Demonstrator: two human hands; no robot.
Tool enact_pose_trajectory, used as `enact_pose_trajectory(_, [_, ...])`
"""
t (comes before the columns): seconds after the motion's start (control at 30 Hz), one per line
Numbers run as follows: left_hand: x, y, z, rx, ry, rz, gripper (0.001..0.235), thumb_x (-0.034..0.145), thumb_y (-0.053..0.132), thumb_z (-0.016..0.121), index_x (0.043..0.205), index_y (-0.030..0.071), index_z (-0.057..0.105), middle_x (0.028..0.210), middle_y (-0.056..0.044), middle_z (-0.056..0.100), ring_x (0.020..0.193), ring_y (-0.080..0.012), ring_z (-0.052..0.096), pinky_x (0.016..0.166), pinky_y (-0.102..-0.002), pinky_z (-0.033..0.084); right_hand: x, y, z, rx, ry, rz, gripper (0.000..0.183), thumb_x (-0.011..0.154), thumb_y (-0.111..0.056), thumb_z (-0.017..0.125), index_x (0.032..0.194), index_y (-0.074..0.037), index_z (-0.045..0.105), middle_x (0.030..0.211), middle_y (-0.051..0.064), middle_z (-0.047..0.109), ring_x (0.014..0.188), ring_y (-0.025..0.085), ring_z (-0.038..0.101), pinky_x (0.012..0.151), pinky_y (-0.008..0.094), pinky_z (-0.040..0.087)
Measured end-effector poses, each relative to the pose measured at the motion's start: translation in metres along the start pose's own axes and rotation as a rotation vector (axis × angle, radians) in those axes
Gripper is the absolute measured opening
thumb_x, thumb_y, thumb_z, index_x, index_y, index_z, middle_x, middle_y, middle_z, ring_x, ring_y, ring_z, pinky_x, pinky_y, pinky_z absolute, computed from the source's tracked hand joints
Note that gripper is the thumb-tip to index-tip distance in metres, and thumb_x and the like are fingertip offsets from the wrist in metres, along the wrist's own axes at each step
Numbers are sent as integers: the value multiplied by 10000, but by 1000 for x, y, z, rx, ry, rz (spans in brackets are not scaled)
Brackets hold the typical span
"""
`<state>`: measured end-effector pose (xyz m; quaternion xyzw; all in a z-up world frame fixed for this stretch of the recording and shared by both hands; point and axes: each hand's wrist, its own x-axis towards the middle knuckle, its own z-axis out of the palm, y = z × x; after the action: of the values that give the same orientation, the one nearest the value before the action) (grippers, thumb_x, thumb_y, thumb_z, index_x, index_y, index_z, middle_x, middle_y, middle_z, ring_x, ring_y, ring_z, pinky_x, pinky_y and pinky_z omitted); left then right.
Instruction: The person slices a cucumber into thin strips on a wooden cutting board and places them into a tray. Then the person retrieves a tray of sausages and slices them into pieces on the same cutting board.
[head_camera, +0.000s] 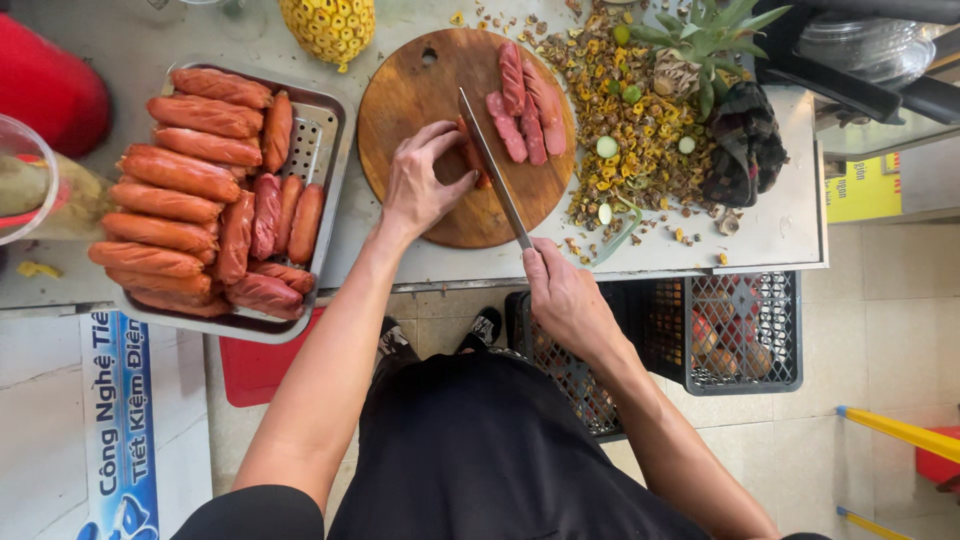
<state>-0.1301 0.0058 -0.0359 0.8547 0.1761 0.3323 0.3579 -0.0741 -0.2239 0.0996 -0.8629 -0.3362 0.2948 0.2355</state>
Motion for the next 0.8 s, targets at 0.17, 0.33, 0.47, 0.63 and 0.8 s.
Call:
enact_pose_trajectory(0.17, [-2, -2, 2, -6, -10, -8, 471, 761, 202, 868, 1163, 12, 712, 1343, -181, 651, 1227, -361, 626, 1071, -464, 451, 5, -3, 1, 36, -4, -5, 403, 1075, -367, 372, 1280, -72, 554, 742, 193, 680, 673, 374, 714, 711, 493, 528])
enact_pose_trajectory(0.33, [0, -3, 2, -18, -11, -16, 468, 759, 198, 865, 1157, 5, 715, 1340, -182, 656, 1237, -346, 627, 1065, -459, 446, 14, -8, -3, 28, -62, 76, 402, 1069, -375, 357, 1253, -82, 561, 668, 200, 667, 646, 358, 714, 702, 484, 535])
enact_pose_trajectory(0.47, [0, -4, 3, -20, -14, -22, 464, 756, 191, 869, 1148, -1, 711, 1335, -189, 654, 1235, -343, 626, 1055, -460, 443, 22, -9, -3, -12, -28, -15, 397, 1083, -370, 361, 1250, -80, 574, 699, 201, 668, 676, 369, 696, 710, 505, 510])
enact_pose_trajectory(0.63, [1, -3, 1, -31, -1, -25, 456, 755, 178, 871, 1145, 3, 713, 1324, -185, 661, 1229, -351, 627, 1070, -455, 447, 32, -16, -5, 23, -97, 91, 388, 1059, -395, 356, 1233, -106, 548, 726, 232, 687, 648, 380, 724, 706, 512, 539])
enact_pose_trajectory(0.8, [-1, -1, 1, -37, 10, -62, 447, 751, 165, 871, 1142, 13, 716, 1315, -189, 668, 1213, -367, 625, 1066, -443, 466, 52, -6, 7, -26, -87, 53, 364, 1074, -393, 355, 1230, -121, 540, 821, 285, 695, 766, 470, 696, 761, 560, 506])
